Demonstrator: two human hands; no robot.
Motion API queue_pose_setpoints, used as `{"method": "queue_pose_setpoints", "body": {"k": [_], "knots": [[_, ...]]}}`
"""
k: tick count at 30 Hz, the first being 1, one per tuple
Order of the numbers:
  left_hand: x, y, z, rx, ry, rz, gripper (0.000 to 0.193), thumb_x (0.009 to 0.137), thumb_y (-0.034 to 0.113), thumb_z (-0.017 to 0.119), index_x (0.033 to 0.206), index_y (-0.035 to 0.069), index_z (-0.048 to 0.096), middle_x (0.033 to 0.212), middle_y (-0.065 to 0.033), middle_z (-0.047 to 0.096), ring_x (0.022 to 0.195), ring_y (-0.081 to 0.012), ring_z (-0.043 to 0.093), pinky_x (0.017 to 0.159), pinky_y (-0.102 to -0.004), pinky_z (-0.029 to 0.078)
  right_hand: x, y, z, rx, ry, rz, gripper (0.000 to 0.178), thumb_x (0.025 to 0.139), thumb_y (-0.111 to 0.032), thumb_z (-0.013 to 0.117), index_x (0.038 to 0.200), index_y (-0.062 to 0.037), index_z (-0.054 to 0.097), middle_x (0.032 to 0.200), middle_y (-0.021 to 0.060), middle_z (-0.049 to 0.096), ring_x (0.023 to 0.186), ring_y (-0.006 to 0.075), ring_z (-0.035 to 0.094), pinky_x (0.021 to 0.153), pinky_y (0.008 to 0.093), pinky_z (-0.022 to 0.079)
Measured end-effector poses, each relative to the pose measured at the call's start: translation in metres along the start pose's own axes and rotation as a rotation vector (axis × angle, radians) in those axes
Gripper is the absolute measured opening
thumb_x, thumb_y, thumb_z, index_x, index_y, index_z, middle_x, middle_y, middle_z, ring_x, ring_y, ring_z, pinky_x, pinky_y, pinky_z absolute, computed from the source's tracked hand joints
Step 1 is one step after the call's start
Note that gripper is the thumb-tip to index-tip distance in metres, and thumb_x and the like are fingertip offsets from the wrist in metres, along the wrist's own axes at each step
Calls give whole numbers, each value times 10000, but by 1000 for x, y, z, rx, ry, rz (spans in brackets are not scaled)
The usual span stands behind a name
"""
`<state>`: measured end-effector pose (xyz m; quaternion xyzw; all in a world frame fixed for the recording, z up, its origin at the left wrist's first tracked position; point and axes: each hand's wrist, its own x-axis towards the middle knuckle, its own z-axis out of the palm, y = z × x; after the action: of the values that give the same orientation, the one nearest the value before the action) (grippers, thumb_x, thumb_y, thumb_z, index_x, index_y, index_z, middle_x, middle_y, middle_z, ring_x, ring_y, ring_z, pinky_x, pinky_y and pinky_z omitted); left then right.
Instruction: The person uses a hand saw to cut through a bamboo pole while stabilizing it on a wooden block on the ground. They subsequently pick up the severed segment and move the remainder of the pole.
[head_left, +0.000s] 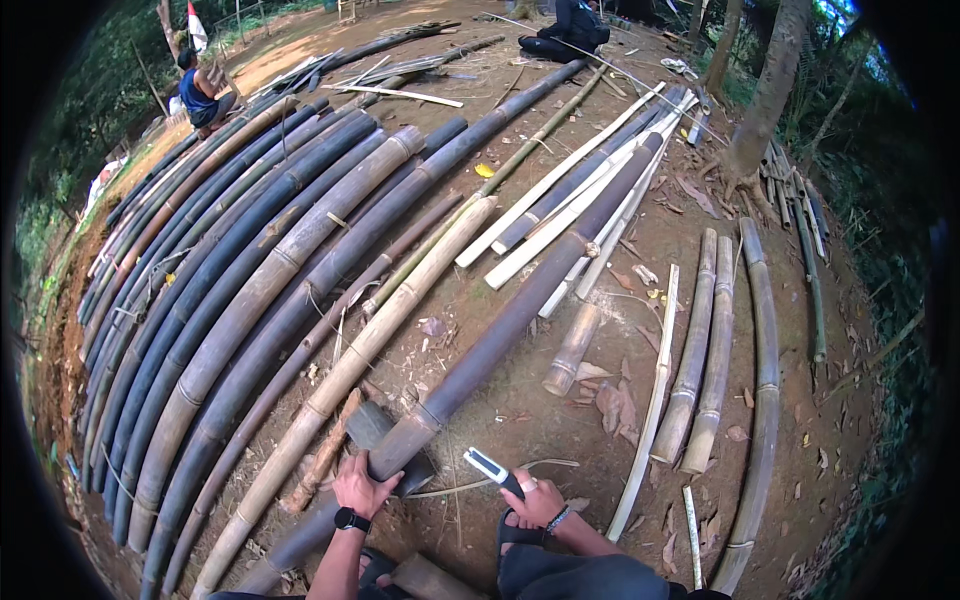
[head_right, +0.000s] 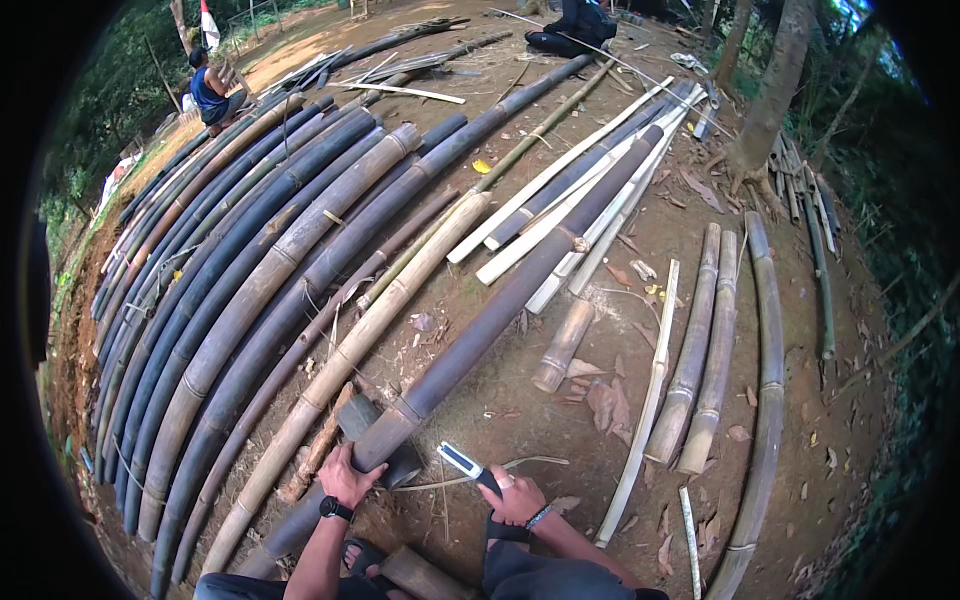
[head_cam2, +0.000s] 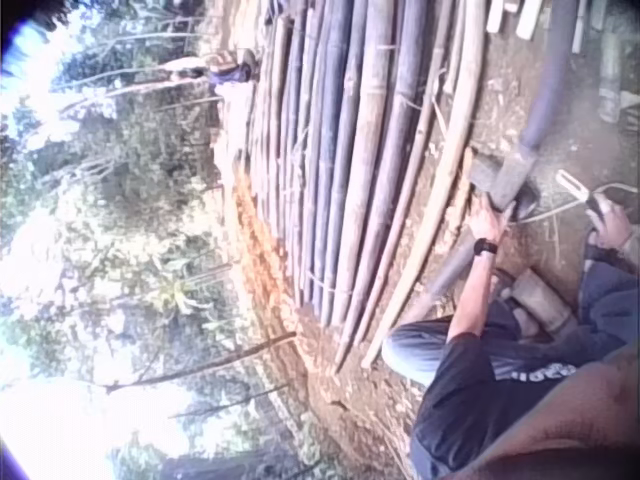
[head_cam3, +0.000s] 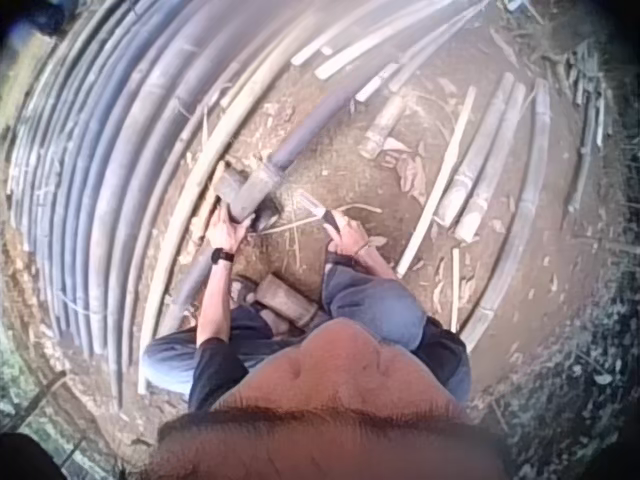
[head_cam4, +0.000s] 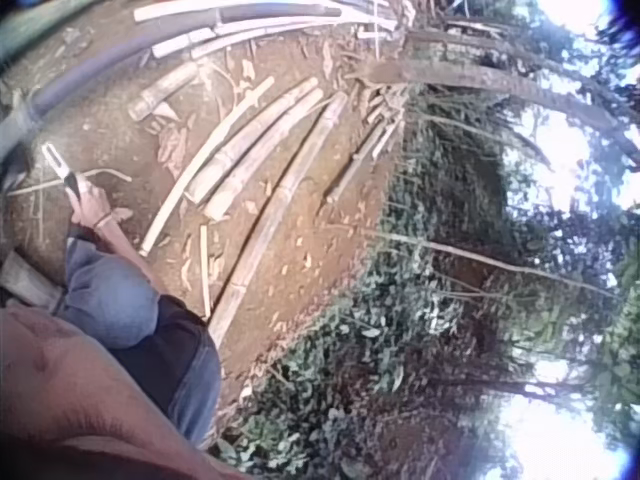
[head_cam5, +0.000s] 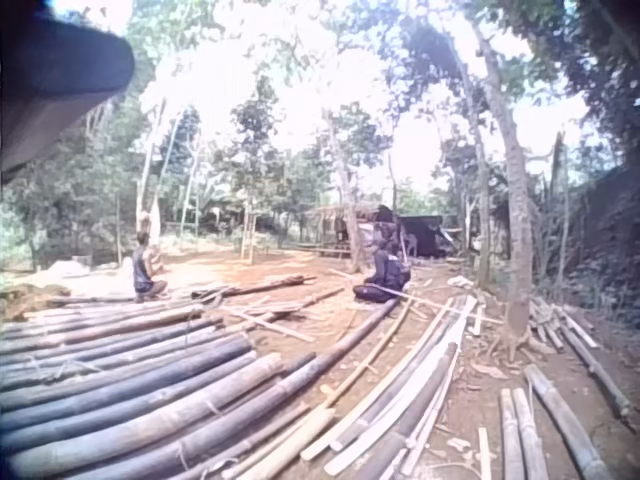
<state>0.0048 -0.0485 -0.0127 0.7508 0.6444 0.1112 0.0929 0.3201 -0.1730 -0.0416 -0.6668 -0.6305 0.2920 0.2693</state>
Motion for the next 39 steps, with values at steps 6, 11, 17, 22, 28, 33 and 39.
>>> {"method": "queue_pose_setpoints", "body": {"k": [6, 11, 17, 22, 28, 33, 39], "knots": [[-1, -13, 17, 16, -66, -75, 754, 670, 546, 808, 1182, 27, 615, 1018, -148, 666, 940, -319, 664, 804, -419, 541, 58, -39, -55, -13, 310, 161, 334, 944, -274, 611, 1122, -26, 475, 708, 256, 636, 689, 483, 642, 583, 560, 488], [16, -18, 11, 38, -95, -64, 745, 708, 534, 784, 1216, 26, 587, 1061, -147, 661, 989, -312, 661, 818, -418, 546, 21, 24, -72, -35, 289, 312, 315, 950, -226, 603, 1133, -6, 472, 800, 293, 642, 796, 504, 638, 653, 550, 479], [25, -30, 2, 55, -107, -54, 746, 709, 562, 776, 1190, 21, 593, 1099, -147, 656, 981, -315, 668, 801, -417, 554, -4, 35, -51, -16, 106, 332, 334, 943, -239, 612, 1150, -19, 468, 792, 312, 633, 795, 522, 624, 653, 564, 477], [35, -41, 8, 80, -123, -49, 758, 716, 576, 763, 1192, 11, 594, 1121, -147, 655, 977, -324, 670, 801, -423, 553, 4, 18, -30, -4, 15, 225, 377, 947, -276, 605, 1202, -38, 461, 820, 310, 643, 813, 521, 627, 674, 576, 483], [55, -47, 1, 81, -143, -49, 797, 721, 577, 757, 1247, 5, 579, 1176, -155, 649, 1070, -311, 647, 881, -411, 532, 22, -10, -6, -25, -198, 239, 426, 960, -296, 577, 1270, -48, 421, 903, 336, 637, 872, 538, 609, 731, 585, 482], [54, -55, 3, 72, -142, -56, 806, 728, 579, 748, 1270, 9, 569, 1170, -157, 649, 1091, -305, 637, 915, -405, 521, 32, -21, 8, -22, -241, 182, 406, 962, -317, 573, 1198, -19, 429, 780, 320, 645, 771, 522, 633, 666, 597, 499], [53, -57, 8, 71, -133, -77, 824, 696, 596, 756, 1266, 27, 582, 1120, -156, 655, 1067, -307, 635, 909, -420, 517, 29, -21, 8, 16, -208, 178, 395, 963, -320, 572, 1199, -32, 439, 809, 310, 657, 779, 516, 638, 664, 595, 501]]}}
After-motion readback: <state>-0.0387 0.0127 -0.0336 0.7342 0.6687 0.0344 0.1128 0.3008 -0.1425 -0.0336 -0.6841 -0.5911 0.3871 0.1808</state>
